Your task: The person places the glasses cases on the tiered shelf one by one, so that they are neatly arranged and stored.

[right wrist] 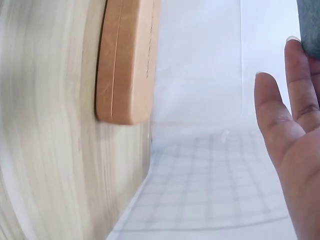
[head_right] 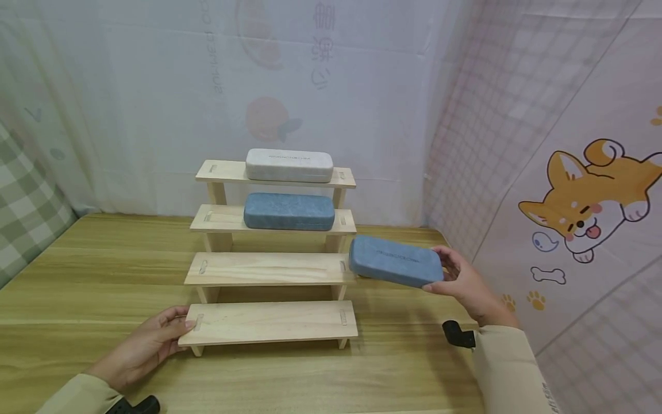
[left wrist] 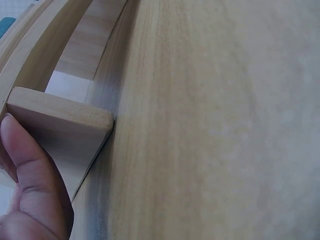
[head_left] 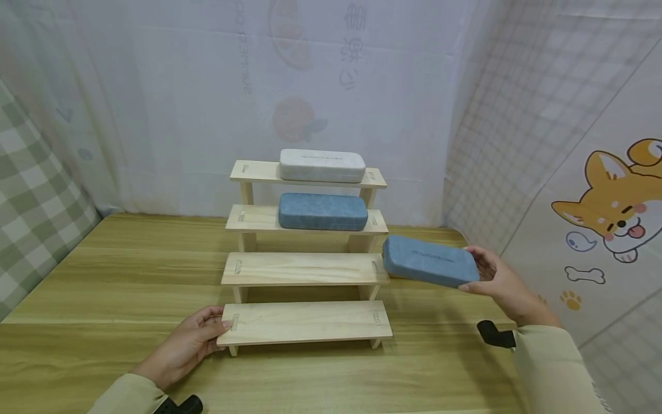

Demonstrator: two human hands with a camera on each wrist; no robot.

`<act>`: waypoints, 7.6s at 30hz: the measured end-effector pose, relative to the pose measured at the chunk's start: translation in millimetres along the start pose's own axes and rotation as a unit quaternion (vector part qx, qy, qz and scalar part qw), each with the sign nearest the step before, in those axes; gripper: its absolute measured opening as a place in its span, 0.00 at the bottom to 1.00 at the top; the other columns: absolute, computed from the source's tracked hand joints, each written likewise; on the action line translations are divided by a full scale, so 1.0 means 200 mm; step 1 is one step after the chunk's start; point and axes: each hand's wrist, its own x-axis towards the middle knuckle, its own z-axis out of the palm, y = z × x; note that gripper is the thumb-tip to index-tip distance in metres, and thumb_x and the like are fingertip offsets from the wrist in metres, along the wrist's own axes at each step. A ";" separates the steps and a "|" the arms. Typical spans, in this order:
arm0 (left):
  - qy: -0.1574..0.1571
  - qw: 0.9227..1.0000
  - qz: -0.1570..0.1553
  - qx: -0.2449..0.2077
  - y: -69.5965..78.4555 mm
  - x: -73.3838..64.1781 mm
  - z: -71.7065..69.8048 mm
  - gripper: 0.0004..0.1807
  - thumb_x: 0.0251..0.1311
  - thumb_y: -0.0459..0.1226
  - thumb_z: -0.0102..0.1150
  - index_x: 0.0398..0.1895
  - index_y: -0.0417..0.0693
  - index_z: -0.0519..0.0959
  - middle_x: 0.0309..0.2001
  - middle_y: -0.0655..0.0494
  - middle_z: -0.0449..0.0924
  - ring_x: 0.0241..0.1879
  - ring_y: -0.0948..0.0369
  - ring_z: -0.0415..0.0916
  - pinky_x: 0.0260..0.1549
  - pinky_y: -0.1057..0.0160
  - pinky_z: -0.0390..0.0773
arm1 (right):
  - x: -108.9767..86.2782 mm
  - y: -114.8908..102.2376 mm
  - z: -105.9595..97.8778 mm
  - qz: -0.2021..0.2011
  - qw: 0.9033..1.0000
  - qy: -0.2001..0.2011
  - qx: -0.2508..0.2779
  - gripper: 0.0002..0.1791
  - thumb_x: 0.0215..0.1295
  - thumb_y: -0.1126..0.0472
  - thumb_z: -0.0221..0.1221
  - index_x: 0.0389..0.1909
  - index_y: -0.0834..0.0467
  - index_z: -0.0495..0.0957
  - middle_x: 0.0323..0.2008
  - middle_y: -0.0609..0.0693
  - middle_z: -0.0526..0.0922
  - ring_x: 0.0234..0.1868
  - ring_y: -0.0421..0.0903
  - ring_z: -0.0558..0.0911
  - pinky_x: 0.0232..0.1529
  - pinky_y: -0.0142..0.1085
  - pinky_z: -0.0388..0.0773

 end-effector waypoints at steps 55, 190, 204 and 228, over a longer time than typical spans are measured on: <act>0.005 1.000 -0.003 -0.003 0.00 0.00 0.00 0.36 0.69 0.36 0.52 0.68 0.25 0.46 0.49 0.52 0.72 0.43 0.63 0.75 0.41 0.63 0.77 | 0.34 -0.26 0.56 -0.019 0.996 -0.071 0.048 0.43 0.45 0.68 0.72 0.63 0.64 0.62 0.55 0.59 0.68 0.51 0.53 0.72 0.53 0.40 0.73; -0.005 1.000 -0.003 -0.007 -0.01 0.00 -0.01 0.34 0.70 0.36 0.51 0.67 0.24 0.49 0.48 0.54 0.75 0.44 0.62 0.75 0.40 0.65 0.77 | 0.38 0.26 0.07 0.105 0.980 -0.023 -0.167 0.50 0.61 0.52 0.65 0.73 0.69 0.47 0.70 0.72 0.50 0.69 0.72 0.51 0.61 0.66 0.58; 0.003 1.000 -0.003 -0.006 -0.01 0.00 0.00 0.34 0.69 0.36 0.52 0.67 0.24 0.48 0.48 0.53 0.74 0.44 0.63 0.75 0.41 0.63 0.77 | 0.38 0.33 0.05 0.122 0.973 -0.037 -0.191 0.51 0.58 0.58 0.66 0.71 0.73 0.46 0.67 0.80 0.48 0.66 0.76 0.51 0.60 0.67 0.57; -0.004 1.000 -0.008 -0.018 0.00 0.00 0.00 0.37 0.69 0.36 0.52 0.68 0.24 0.45 0.49 0.51 0.72 0.45 0.63 0.74 0.42 0.64 0.77 | 0.43 0.36 0.05 0.166 0.968 -0.063 -0.178 0.52 0.55 0.64 0.63 0.72 0.74 0.40 0.69 0.77 0.46 0.67 0.75 0.48 0.64 0.64 0.53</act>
